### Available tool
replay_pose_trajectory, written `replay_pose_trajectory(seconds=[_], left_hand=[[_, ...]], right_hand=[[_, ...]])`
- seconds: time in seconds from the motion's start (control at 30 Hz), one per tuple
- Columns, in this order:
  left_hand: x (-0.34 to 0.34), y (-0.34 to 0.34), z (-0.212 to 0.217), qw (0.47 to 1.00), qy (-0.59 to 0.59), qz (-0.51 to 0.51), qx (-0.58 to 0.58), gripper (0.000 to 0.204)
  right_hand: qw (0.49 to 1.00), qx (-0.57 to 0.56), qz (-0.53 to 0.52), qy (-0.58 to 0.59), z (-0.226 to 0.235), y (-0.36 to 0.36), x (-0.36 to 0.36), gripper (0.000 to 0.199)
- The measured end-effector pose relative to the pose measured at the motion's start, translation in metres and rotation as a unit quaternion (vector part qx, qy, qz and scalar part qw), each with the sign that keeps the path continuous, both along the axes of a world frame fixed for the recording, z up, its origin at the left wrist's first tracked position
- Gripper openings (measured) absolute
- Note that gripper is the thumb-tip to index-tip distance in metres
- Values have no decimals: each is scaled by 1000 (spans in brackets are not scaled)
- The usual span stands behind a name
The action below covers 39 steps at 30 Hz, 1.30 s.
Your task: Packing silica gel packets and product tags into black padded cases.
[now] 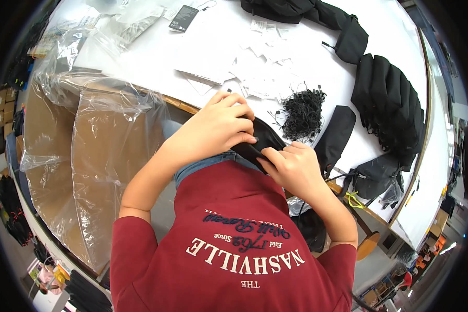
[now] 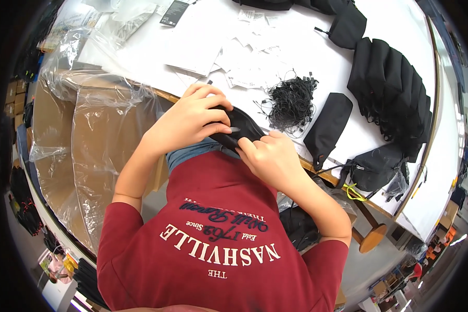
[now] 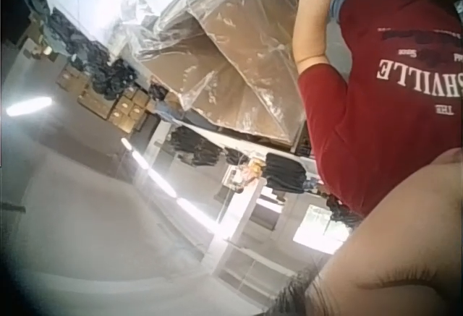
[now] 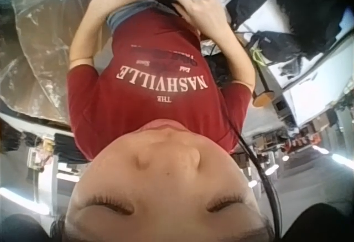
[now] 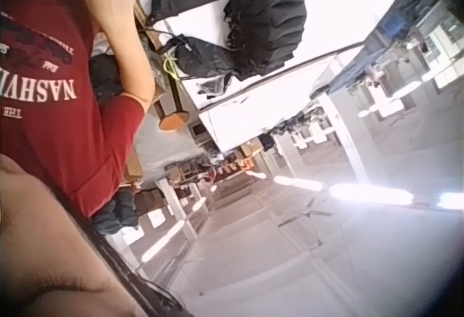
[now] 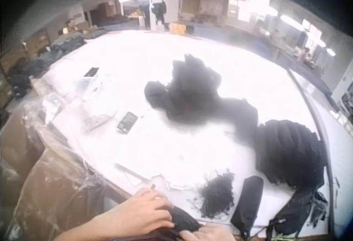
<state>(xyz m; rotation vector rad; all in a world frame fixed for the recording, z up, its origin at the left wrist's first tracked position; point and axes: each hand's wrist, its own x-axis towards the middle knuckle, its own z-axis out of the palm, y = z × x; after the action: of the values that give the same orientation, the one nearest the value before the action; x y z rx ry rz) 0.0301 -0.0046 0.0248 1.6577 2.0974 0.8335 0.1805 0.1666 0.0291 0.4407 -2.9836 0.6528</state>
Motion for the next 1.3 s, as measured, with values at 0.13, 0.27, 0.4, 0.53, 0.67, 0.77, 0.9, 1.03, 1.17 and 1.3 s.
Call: replay_pose_trajectory(seconds=[0.13, 0.27, 0.4, 0.53, 0.67, 0.77, 0.9, 1.03, 1.17, 1.3], left_hand=[[4, -14, 0, 972, 16, 205, 117, 41], [36, -26, -40, 795, -238, 421, 366, 74], [67, -19, -44, 569, -697, 245, 360, 54], [59, 6, -25, 529, -729, 329, 284, 40], [52, 10, -20, 491, -743, 344, 297, 31], [40, 7, -15, 486, -739, 349, 309, 30], [37, 12, -8, 550, -692, 340, 321, 31], [35, 7, -3, 611, -677, 321, 255, 34], [40, 3, 0, 665, -674, 262, 184, 45], [45, -1, 3, 664, -671, 272, 186, 44]], right_hand=[[998, 29, -6, 52, 14, 5, -2, 16], [989, 1, -48, 136, 29, 4, -4, 20], [974, -80, -97, 189, 29, -10, -5, 22], [971, -100, -162, 143, 9, -18, 0, 21], [947, -200, -223, 117, -4, -20, 8, 14], [801, -464, -377, 37, -13, -26, 14, 28], [816, -464, -339, -58, -32, -26, 18, 25], [884, -339, -289, 144, -7, -3, -10, 10], [892, -326, -260, 176, 30, 6, -41, 24], [918, -247, -248, 185, 19, 7, -46, 16]])
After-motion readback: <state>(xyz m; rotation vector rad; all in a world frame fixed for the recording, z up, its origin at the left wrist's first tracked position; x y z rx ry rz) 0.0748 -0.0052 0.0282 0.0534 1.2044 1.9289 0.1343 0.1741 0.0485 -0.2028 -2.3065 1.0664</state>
